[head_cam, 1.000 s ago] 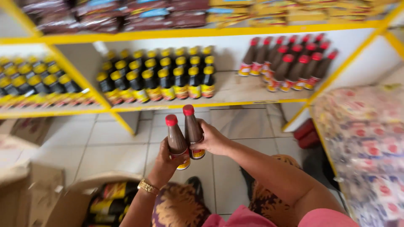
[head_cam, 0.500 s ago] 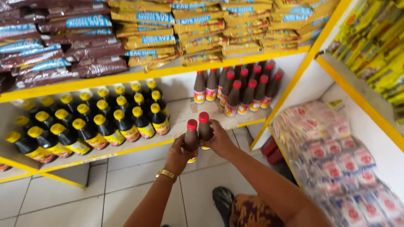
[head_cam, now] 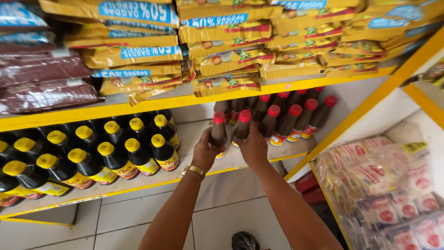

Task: Stocking shelves with bottles of condiments from a cardboard box on the floor.

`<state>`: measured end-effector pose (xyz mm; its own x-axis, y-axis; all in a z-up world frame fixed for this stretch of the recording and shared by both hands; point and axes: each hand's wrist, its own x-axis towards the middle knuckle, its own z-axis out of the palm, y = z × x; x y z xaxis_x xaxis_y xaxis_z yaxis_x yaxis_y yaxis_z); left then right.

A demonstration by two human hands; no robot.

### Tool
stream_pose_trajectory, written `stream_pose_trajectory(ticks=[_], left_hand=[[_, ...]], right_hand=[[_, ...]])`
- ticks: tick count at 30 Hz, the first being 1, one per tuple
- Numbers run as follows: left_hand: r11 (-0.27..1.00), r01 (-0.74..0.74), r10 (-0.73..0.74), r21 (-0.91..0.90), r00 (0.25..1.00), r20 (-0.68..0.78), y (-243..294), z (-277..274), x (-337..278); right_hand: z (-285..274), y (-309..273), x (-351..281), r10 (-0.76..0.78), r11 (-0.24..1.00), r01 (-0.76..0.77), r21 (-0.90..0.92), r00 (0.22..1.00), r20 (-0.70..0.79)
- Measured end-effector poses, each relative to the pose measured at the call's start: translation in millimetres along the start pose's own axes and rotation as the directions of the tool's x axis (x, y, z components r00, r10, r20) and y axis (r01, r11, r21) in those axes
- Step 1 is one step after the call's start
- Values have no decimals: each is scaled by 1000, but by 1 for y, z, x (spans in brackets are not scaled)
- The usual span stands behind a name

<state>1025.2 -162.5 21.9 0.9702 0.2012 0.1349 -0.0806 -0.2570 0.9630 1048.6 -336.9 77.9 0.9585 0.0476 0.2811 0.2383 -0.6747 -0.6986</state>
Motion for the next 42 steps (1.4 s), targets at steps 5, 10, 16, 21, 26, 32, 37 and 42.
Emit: stream_pose_trajectory(ticks=[5,10,16,21,26,32,37,42], left_hand=[[1000,31,-30,-5,999,23,-14,16,35],[989,-68,76,132,996,-56,-11,28,46],[974,-169,178,150,983,-46,-19,29,41],[981,-145,149,129,989,-16,-28,36,53],[984,-86,86,158,996,9,-33,47,61],[975,-179,194,132,975,-110,-46,54,62],[988,-103,114,116,989,-95,-36,52,61],[987,-27,47,161,992,-119,-29,52,58]], right_hand=[[17,11,6,-42,989,51,137,997,-71],[10,8,-11,-202,979,204,-8,964,-173],[40,66,-24,-161,974,161,-159,987,12],[46,72,-21,-281,879,308,-363,951,126],[52,69,-19,-201,882,253,-398,965,167],[52,63,-18,-261,830,323,-455,946,194],[57,58,-19,-145,862,234,-450,964,224],[52,47,-21,-162,853,243,-462,964,209]])
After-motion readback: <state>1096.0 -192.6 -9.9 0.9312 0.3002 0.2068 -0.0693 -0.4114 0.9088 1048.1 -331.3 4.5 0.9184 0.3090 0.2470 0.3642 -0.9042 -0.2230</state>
